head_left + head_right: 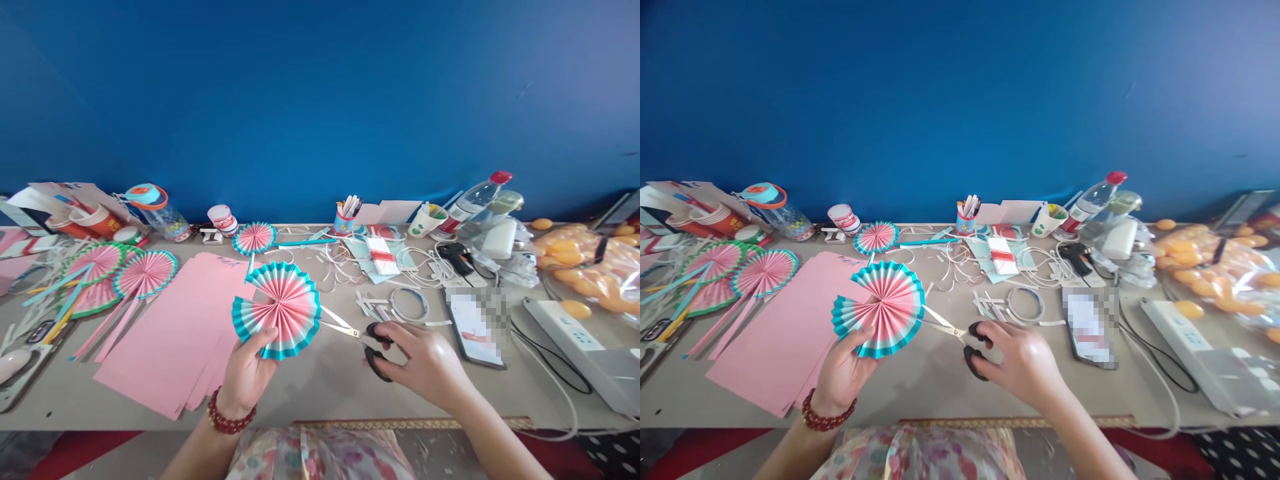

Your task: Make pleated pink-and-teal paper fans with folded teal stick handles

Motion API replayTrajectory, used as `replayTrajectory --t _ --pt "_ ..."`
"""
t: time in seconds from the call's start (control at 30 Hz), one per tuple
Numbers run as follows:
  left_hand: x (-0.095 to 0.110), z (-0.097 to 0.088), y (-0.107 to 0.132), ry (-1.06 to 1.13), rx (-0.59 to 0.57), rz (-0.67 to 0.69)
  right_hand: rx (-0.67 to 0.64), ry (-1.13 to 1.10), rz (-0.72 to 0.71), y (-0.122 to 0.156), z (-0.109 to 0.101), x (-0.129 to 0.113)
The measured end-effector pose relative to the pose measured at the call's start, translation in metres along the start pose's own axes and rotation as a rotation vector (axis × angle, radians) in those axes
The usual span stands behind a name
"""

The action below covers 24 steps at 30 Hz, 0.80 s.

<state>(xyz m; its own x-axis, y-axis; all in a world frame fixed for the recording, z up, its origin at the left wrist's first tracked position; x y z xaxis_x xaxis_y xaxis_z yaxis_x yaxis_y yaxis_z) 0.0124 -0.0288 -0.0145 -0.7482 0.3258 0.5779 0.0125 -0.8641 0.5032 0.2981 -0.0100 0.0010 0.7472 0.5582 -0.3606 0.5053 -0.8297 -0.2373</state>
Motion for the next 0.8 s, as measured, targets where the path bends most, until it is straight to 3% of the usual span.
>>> replayTrajectory --t 0.23,0.8 --pt "-0.0018 -0.0006 0.0029 -0.031 -0.015 -0.006 -0.001 0.042 -0.091 -0.0069 0.0016 -0.003" --pt "-0.002 0.0055 0.0057 -0.061 -0.015 -0.008 -0.016 0.038 -0.061 -0.0048 0.0003 -0.0022"
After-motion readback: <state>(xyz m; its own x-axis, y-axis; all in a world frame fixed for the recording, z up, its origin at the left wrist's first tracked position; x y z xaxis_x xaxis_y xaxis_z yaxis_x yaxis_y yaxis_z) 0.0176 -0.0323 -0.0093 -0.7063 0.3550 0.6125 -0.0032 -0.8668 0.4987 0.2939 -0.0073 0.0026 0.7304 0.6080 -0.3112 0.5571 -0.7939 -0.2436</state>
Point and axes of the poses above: each hand's wrist, its own y-axis away from the middle knuckle, its own z-axis out of the palm, x = y × z, the point moved 1 cm from there along -y, towards the middle knuckle, and after that the axes turned 6 degrees about -z, right-handed, at the moved point
